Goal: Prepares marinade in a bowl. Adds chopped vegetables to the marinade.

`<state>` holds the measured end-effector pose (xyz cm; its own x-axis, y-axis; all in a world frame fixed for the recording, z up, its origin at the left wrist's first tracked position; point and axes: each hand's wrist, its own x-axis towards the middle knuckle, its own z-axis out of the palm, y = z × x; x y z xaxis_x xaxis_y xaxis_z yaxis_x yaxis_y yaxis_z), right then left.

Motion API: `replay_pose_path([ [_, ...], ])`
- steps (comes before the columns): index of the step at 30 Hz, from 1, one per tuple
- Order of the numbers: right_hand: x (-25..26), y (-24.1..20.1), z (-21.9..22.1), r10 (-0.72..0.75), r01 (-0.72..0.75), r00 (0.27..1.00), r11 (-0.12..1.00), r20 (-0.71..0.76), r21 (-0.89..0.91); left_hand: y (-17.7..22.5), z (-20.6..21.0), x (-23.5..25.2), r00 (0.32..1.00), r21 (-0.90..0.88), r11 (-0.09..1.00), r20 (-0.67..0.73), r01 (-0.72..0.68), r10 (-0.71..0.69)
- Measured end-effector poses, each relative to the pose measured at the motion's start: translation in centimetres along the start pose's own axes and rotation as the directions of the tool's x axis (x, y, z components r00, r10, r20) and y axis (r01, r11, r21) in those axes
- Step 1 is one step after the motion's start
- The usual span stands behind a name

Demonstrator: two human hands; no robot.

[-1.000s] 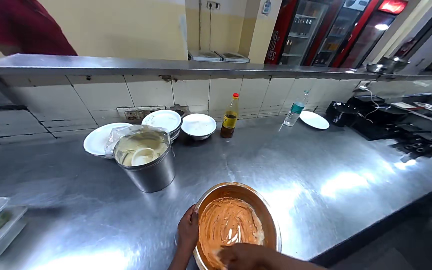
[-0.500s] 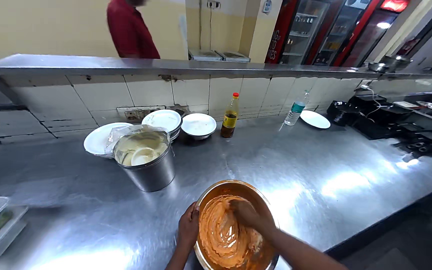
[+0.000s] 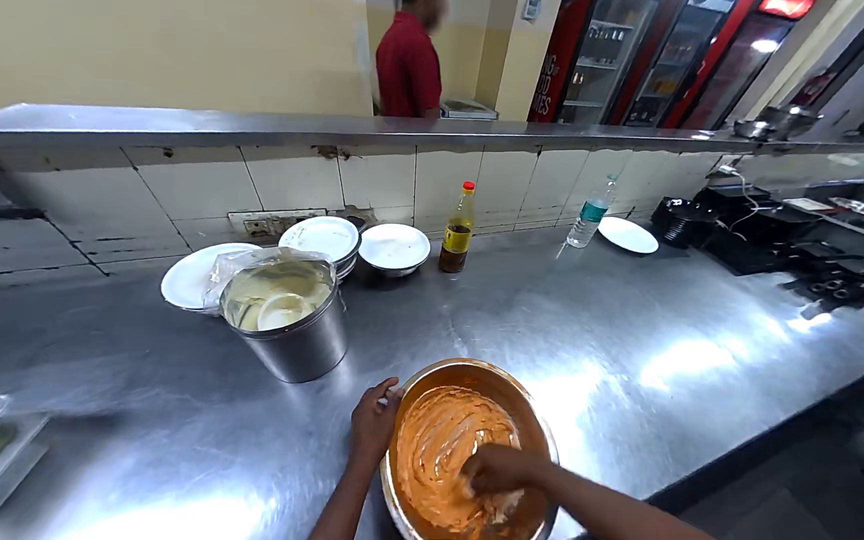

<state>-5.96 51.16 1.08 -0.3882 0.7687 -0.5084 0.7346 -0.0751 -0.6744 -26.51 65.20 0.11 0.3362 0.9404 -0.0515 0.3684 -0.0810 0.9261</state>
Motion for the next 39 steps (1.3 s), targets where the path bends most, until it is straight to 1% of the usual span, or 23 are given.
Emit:
replay_pose_path([
  [2, -0.5, -0.3, -2.7, 0.15, -0.157, 0.974, 0.987, -0.172, -0.027, 0.3, -0.7, -0.9, 0.998, -0.071, 0.997, -0.055, 0.038, -0.042],
  [4, -0.2, -1.7, -2.0, 0.293, -0.287, 0.901, 0.956, -0.319, 0.067, 0.6, -1.4, -4.8, 0.983, -0.188, 0.968, -0.053, 0.165, -0.178],
  [6, 0.2, -1.8, -0.6, 0.32, -0.302, 0.89, 0.947, -0.326, 0.106, 1.0, -1.3, -9.9, 0.965, -0.252, 0.933, 0.014, 0.256, -0.262],
  [8, -0.1, -1.9, -2.7, 0.349, -0.325, 0.875, 0.937, -0.336, 0.127, 0.5, 0.1, -13.0, 0.971, -0.304, 0.922, 0.055, 0.24, -0.234],
  [10, 0.7, -3.0, -5.9, 0.468, -0.461, 0.82, 0.881, -0.33, 0.103, 0.0, 1.0, -13.7, 0.971, -0.404, 0.883, 0.069, 0.237, -0.229],
  [12, 3.6, -4.7, -7.2, 0.515, -0.533, 0.806, 0.846, -0.291, 0.022, -0.5, 0.6, -12.2, 0.964, -0.484, 0.835, 0.121, 0.264, -0.235],
  [13, 5.3, -5.9, -6.6, 0.479, -0.51, 0.828, 0.859, -0.29, -0.037, -0.7, 0.0, -11.0, 0.958, -0.5, 0.817, 0.161, 0.286, -0.236],
  [15, 7.7, -8.4, -3.4, 0.297, -0.357, 0.901, 0.922, -0.317, -0.15, -0.9, -0.8, -8.8, 0.947, -0.53, 0.787, 0.227, 0.315, -0.226],
  [17, 7.7, -10.0, 0.5, 0.167, -0.218, 0.951, 0.959, -0.259, -0.18, -0.8, -0.8, -7.1, 0.956, -0.542, 0.788, 0.197, 0.291, -0.217],
  [20, 4.0, -6.6, 5.0, -0.116, 0.096, 0.992, 0.958, -0.058, -0.269, -0.1, 0.2, -4.7, 0.97, -0.398, 0.891, -0.017, 0.217, -0.243],
  [21, 2.4, -4.7, 4.9, -0.206, 0.2, 0.978, 0.937, 0.008, -0.287, 0.1, 0.1, -3.8, 0.977, -0.326, 0.926, -0.03, 0.189, -0.21],
  [22, 0.9, -2.9, 3.9, -0.221, 0.236, 0.972, 0.928, 0.084, -0.287, 0.4, 0.0, -3.1, 0.986, -0.264, 0.951, -0.005, 0.159, -0.167],
  [23, -0.4, -1.4, 2.7, -0.188, 0.212, 0.976, 0.937, 0.111, -0.279, 0.3, -0.1, -2.6, 0.99, -0.23, 0.963, 0.033, 0.141, -0.137],
  [24, -1.2, -0.9, 1.1, -0.104, 0.124, 0.991, 0.953, 0.087, -0.276, 0.1, -0.1, -2.0, 0.991, -0.228, 0.965, 0.059, 0.128, -0.117],
  [26, -1.6, -1.6, -1.2, 0.042, -0.072, 0.989, 0.973, -0.139, -0.219, 0.0, -0.5, -1.0, 0.993, -0.276, 0.955, 0.059, 0.111, -0.098],
  [27, -1.3, -2.3, -1.0, 0.088, -0.132, 0.96, 0.979, -0.267, -0.155, -0.2, -0.6, -1.1, 0.993, -0.318, 0.94, 0.039, 0.122, -0.116],
  [28, -0.8, -2.7, -0.1, 0.143, -0.183, 0.936, 0.978, -0.323, -0.098, -0.2, -0.7, -1.8, 0.989, -0.355, 0.924, 0.013, 0.144, -0.149],
  [30, 0.0, -2.5, 1.5, 0.207, -0.22, 0.941, 0.975, -0.269, -0.021, 0.1, -1.1, -5.1, 0.97, -0.353, 0.909, -0.02, 0.222, -0.244],
  [31, -0.1, -2.6, 0.8, 0.232, -0.236, 0.936, 0.972, -0.264, 0.017, 0.5, -1.3, -7.5, 0.961, -0.33, 0.908, -0.017, 0.257, -0.278],
  [33, -0.3, -3.2, -2.6, 0.313, -0.313, 0.895, 0.948, -0.319, 0.053, 0.9, -0.7, -12.4, 0.951, -0.321, 0.901, 0.004, 0.293, -0.308],
  [35, 1.8, -3.5, -5.1, 0.403, -0.427, 0.851, 0.904, -0.335, 0.004, 0.4, 0.6, -14.8, 0.95, -0.375, 0.876, 0.041, 0.302, -0.31],
  [37, 4.9, -4.9, -4.9, 0.402, -0.444, 0.857, 0.893, -0.322, -0.067, 0.2, 0.7, -13.9, 0.947, -0.43, 0.849, 0.05, 0.306, -0.316],
  [39, 7.5, -6.7, -1.4, 0.221, -0.276, 0.928, 0.949, -0.299, -0.152, -0.3, 0.1, -11.0, 0.952, -0.447, 0.848, 0.024, 0.284, -0.306],
])
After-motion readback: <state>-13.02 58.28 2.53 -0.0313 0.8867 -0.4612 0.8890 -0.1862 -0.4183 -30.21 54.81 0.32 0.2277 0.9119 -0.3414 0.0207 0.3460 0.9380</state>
